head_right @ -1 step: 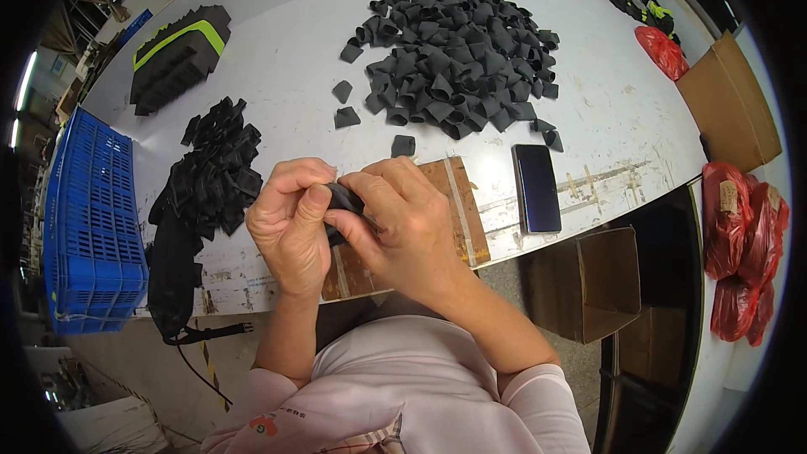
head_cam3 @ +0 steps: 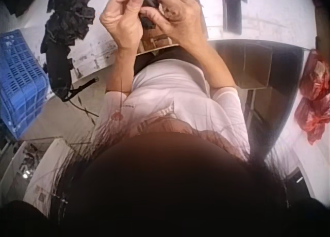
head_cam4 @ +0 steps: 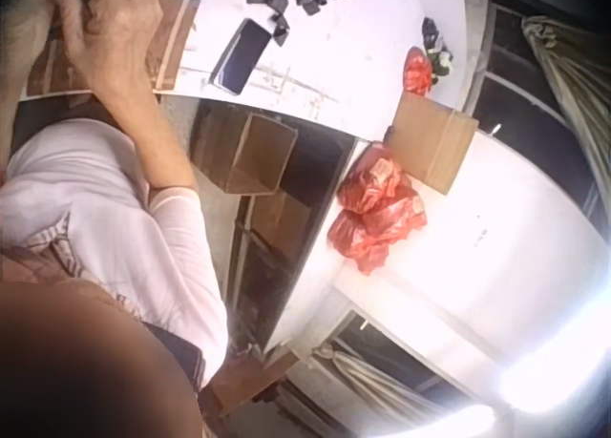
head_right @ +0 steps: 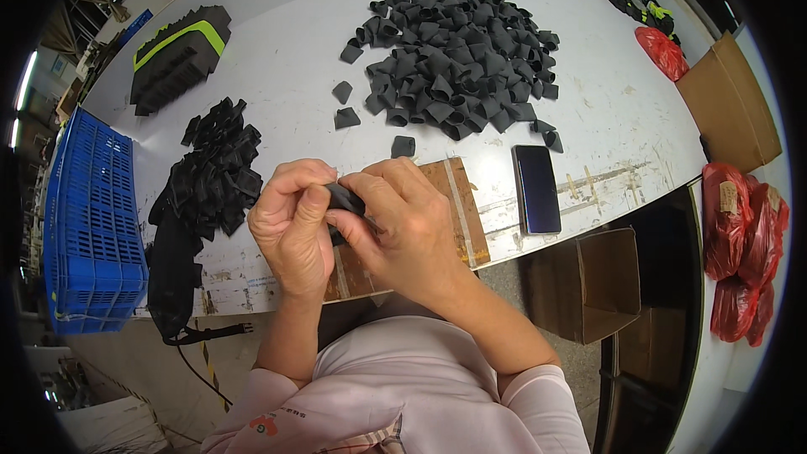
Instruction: The person is assembling or inspecting small black rubber or plastic industrial components at a workbench.
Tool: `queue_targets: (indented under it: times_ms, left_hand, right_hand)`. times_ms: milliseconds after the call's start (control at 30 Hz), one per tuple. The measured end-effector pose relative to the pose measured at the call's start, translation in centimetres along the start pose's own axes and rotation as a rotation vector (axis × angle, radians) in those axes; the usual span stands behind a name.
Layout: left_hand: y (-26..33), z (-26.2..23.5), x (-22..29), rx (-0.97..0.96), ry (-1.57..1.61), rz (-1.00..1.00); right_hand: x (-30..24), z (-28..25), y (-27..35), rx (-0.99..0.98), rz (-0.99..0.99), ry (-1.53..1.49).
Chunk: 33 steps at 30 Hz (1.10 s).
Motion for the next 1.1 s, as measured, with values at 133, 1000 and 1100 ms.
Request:
queue_targets:
  times_ms: [133,1000,1100]
  left_hand:
    - [-0.2,-1.0,-0.5,0.130,0.157,-0.060]
    - [1.0,-0.4,-3.1,0.037,0.629,-0.272]
    - [1.2,-0.8,-2.6,0.058,0.495,-0.253]
  right_hand:
    - [0.0,0.0,-0.1,-0.002,0.008,-0.015]
    - [1.0,0.7,-0.2,-0.021,-0.086,-0.014]
    - [1.1,0.7,0.4,-0.038,-0.067,0.071]
Point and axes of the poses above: each hand's wrist, its own y-axis away from the middle knuckle, its own z-axis out of the palm, x = y × z, the point moved 7 cm from there along -y, towards the middle knuckle, and after that the axes turned 7 degrees about -y, right-handed, at the moved point
